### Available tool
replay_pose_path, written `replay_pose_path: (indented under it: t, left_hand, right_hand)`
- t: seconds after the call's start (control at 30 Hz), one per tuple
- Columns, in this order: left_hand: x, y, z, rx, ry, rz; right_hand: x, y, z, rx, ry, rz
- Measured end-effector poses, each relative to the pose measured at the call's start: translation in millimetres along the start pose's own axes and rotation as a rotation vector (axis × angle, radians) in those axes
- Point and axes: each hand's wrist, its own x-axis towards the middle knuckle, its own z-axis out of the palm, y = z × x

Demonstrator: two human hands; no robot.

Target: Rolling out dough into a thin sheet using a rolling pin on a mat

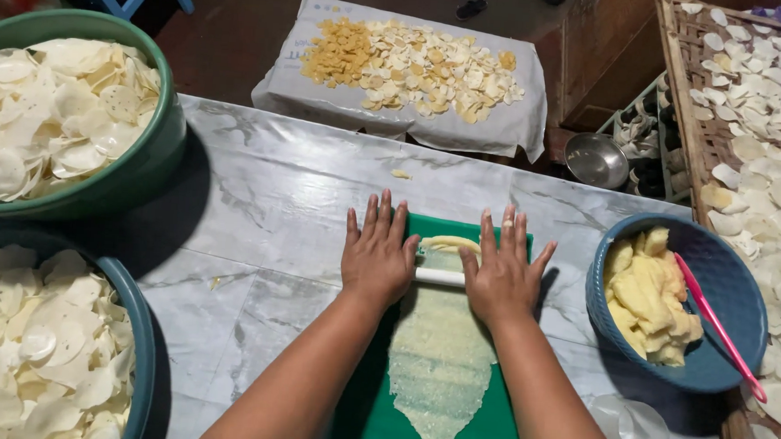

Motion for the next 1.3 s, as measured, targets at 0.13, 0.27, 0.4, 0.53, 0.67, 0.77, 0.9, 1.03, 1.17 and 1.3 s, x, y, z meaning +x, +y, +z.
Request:
replay_pose_path:
  t: [0.13, 0.27, 0.4, 0.53, 0.67, 0.77, 0.9, 1.03, 1.17, 1.3]
  left_hand:
    - [18, 0, -11, -0.006, 0.003, -0.018]
    - [-19, -4, 7, 0.004, 0.311, 0.159]
    - [-55, -10, 32, -0.004, 0.184, 0.133]
    - [-33, -2, 15, -0.01, 0.128, 0.103]
    - [8, 4, 1, 0.001, 0.041, 0.047]
    - [25, 4, 0, 0.012, 0.024, 0.029]
    - [2, 6, -10, 0.023, -0.002, 0.093]
    - [-38, -11, 9, -0.007, 0.111, 0.276]
    - [-55, -36, 46, -0.042, 0.343, 0.41]
    - [-59, -55, 76, 0.036, 0.425, 0.403]
  right_hand:
    - [22, 3, 3, 0.1, 0.034, -0.003]
    - [-18, 5, -2, 0.229, 0.243, -0.051]
    - [-61, 2, 21, 0.106, 0.243, -0.072]
    - [-36, 3, 12, 0.086, 0.179, -0.061]
    - [3, 6, 10, 0.133, 0.164, -0.076]
    - [16, 9, 10, 0.146, 0.225, -0.152]
    - [9, 16, 18, 0.161, 0.31, -0.277]
    - [-8, 20, 21, 0.235, 0.292, -0.274]
    - [-33, 23, 20, 0.244, 0.265, -0.281]
    - [-62, 15, -9, 0.266, 0.297, -0.301]
